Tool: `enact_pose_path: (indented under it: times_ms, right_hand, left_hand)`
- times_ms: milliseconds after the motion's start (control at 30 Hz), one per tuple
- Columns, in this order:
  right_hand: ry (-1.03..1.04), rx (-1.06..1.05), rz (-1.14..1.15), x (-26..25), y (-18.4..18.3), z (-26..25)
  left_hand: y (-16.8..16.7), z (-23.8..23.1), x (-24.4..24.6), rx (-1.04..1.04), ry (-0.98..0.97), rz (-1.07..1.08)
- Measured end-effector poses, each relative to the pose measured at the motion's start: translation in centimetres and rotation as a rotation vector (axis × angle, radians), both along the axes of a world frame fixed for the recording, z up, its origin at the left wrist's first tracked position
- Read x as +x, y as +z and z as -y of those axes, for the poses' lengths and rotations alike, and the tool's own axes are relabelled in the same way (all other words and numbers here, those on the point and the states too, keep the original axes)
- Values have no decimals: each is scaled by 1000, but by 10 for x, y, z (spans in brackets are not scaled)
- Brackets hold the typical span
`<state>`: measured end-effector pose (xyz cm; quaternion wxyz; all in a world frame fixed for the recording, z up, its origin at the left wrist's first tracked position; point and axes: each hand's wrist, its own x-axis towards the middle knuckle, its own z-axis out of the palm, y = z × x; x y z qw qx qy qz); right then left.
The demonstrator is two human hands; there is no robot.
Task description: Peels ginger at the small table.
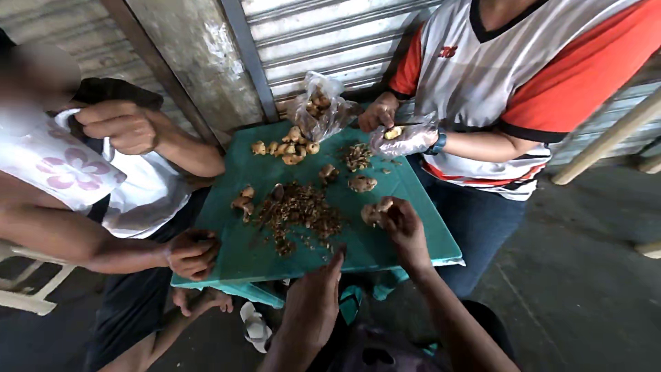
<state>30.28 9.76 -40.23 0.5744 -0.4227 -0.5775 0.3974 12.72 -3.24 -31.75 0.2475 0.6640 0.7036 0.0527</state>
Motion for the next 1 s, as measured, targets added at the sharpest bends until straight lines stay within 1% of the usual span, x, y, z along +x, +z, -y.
enact_pose_path:
  times_ms: [33, 67, 133, 167, 200, 267, 300, 367, 467, 633, 767, 867, 1000]
  right_hand:
    - [-30, 11, 87, 5, 1, 1]
    - [-67, 28, 145, 9, 0, 3]
    - [-108, 36, 162, 16, -3, 7]
    - [-126, 29, 148, 17, -3, 9]
    - [-141, 25, 142, 17, -2, 9]
    - [-158, 26, 153, 15, 0, 9]
    - [-170, 33, 168, 14, 1, 9]
    - [-188, 47, 186, 13, 1, 9]
    - [-191, 45, 164, 13, -1, 8]
    - [-175, 8, 100, 13, -1, 8]
    - [-151, 35, 194, 17, 0, 8]
    - [-125, 52, 214, 19, 2, 8]
    - [-60, 73, 176, 22, 2, 6]
  left_hand:
    - [2, 0, 3, -13, -9, -53]
    - [3, 0, 6, 29, -11, -110]
    - [-1, 3, 10, 209, -14, -224]
    - [1, 1, 13, 210, -15, -279]
    - [6, -2, 17, 150, -22, -326]
    - [22, -14, 25, -87, -40, -365]
    - [28, -20, 28, -168, -49, -363]
    - [35, -28, 32, -220, -66, -352]
    - [41, -36, 36, -209, -85, -351]
    - [54, -46, 40, -205, -105, -417]
    - [62, -49, 39, -208, -132, -445]
    - [71, -52, 36, -193, -182, -451]
    - [81, -71, 30, -187, -300, -456]
